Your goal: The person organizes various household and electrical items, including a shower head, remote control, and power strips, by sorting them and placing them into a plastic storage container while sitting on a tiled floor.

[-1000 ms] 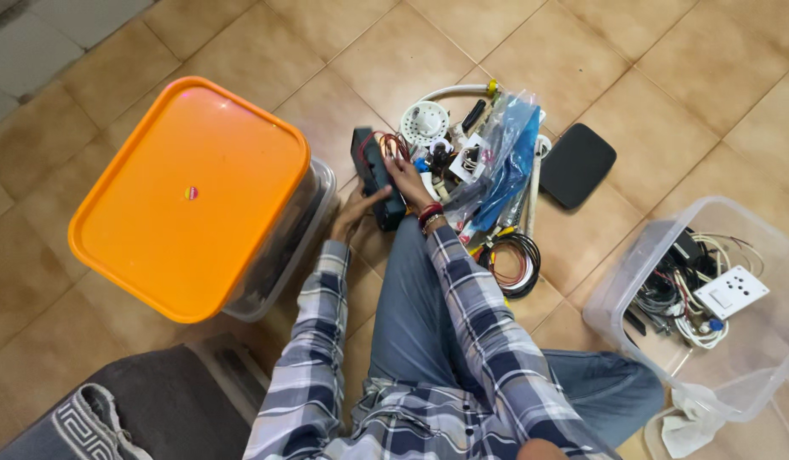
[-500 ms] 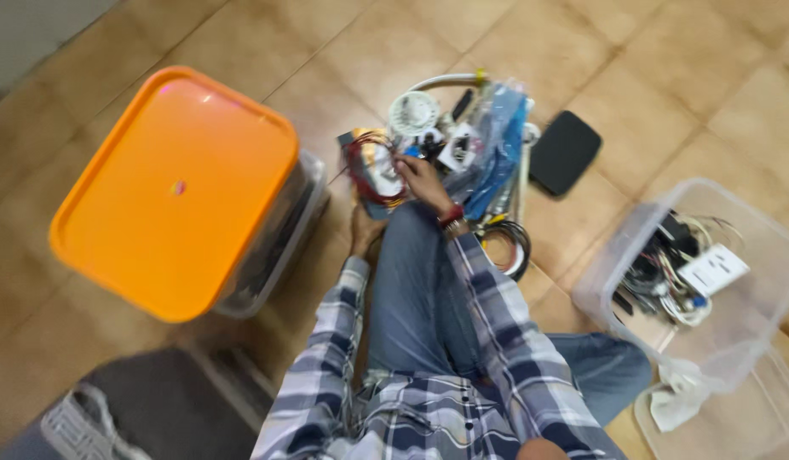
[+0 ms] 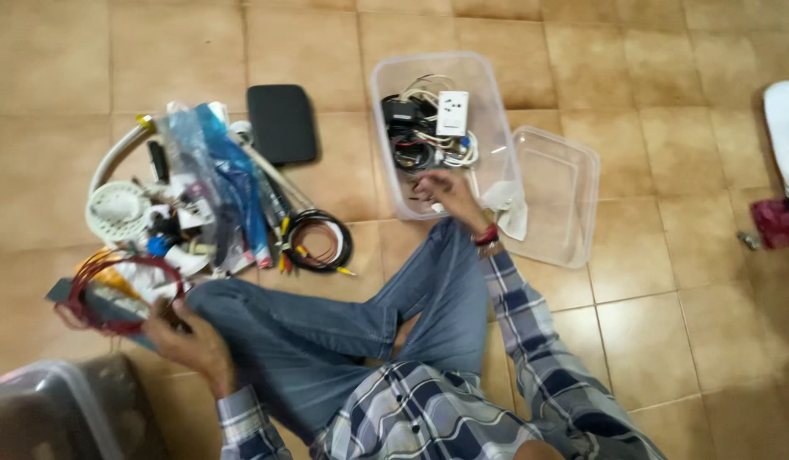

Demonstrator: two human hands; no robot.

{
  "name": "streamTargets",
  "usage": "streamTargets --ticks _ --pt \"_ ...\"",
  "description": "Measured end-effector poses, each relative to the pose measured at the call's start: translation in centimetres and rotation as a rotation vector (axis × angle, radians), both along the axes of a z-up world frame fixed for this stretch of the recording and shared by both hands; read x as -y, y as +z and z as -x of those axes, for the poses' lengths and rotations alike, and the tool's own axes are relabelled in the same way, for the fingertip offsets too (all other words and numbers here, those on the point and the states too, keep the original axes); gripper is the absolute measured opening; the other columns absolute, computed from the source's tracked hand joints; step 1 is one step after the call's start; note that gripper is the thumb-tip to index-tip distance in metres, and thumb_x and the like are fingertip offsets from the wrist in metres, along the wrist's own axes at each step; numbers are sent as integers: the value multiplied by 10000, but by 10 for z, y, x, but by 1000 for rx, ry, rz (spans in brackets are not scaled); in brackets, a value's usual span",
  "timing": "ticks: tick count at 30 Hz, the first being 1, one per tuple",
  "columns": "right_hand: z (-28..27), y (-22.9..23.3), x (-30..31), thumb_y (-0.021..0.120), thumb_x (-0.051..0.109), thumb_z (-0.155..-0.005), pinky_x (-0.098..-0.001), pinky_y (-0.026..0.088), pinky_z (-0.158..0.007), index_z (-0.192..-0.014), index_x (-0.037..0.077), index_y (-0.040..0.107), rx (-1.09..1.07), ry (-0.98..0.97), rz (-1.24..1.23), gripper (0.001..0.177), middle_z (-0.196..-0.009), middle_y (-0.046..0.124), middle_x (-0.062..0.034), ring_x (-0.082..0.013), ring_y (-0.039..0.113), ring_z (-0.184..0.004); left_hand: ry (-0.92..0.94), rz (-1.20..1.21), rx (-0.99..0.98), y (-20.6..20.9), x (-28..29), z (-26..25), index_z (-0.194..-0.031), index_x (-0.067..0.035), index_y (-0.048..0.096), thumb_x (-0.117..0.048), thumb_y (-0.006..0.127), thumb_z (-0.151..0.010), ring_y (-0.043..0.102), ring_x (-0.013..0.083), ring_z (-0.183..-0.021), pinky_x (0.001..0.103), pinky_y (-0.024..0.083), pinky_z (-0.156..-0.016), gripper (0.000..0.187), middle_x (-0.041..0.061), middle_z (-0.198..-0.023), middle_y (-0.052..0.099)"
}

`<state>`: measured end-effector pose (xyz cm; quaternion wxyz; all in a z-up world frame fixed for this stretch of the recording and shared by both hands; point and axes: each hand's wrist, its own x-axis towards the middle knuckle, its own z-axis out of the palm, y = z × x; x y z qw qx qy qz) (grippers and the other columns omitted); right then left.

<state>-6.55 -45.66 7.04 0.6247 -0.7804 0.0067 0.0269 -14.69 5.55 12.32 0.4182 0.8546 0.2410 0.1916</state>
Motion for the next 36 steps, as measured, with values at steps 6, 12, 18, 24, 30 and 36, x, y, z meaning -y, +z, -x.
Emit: streamTargets --ticks 6,12,18,24,30,36 --pt "-61 -67 68 722 102 -866 -379 583 -838 -1108 47 770 232 -113 732 253 -1034 774 -126 -301 756 -938 -598 306 251 -58 133 -63 -1037 -15 663 40 584 -977 667 210 -904 334 536 -829 113 95 -984 686" --pt "-111 -122 28 816 237 -650 -497 511 -859 -1086 -1 712 346 326 1130 507 -1016 697 -196 -385 675 -957 -889 197 -125 -44 249 -85 -845 -20 661 -363 449 -1072 647 293 -629 426 493 -628 462 149 -707 673" --pt "-112 -134 23 717 236 -868 -465 531 -938 -1085 53 702 218 355 1258 284 -1113 702 -174 -350 682 -1061 -985 288 -64 -30 255 -78 -772 -6 619 -399 410 -1105 639 223 -618 373 501 -627 556 116 -683 634" --pt "-88 -87 56 672 269 -988 -431 527 -779 -1152 -11 659 351 252 703 324 -983 696 -178 -338 672 -870 -989 344 -111 -39 239 -77 -826 -9 654 -365 433 -1090 642 185 -613 339 512 -614 495 102 -695 664" --pt "-46 -1 71 621 345 -1051 -224 372 -581 -1157 50 605 -12 -149 -127 314 -838 552 34 -55 459 -686 -1013 363 -106 -30 244 -86 -864 6 662 -358 459 -1079 656 170 -635 329 519 -617 469 96 -729 687" --pt "0 83 36 607 314 -1101 -201 337 -604 -1104 49 632 84 -151 -227 267 -792 478 59 -32 427 -691 -876 539 -35 -24 234 -102 -929 -18 688 -395 443 -1100 649 130 -699 285 504 -591 481 56 -760 693"
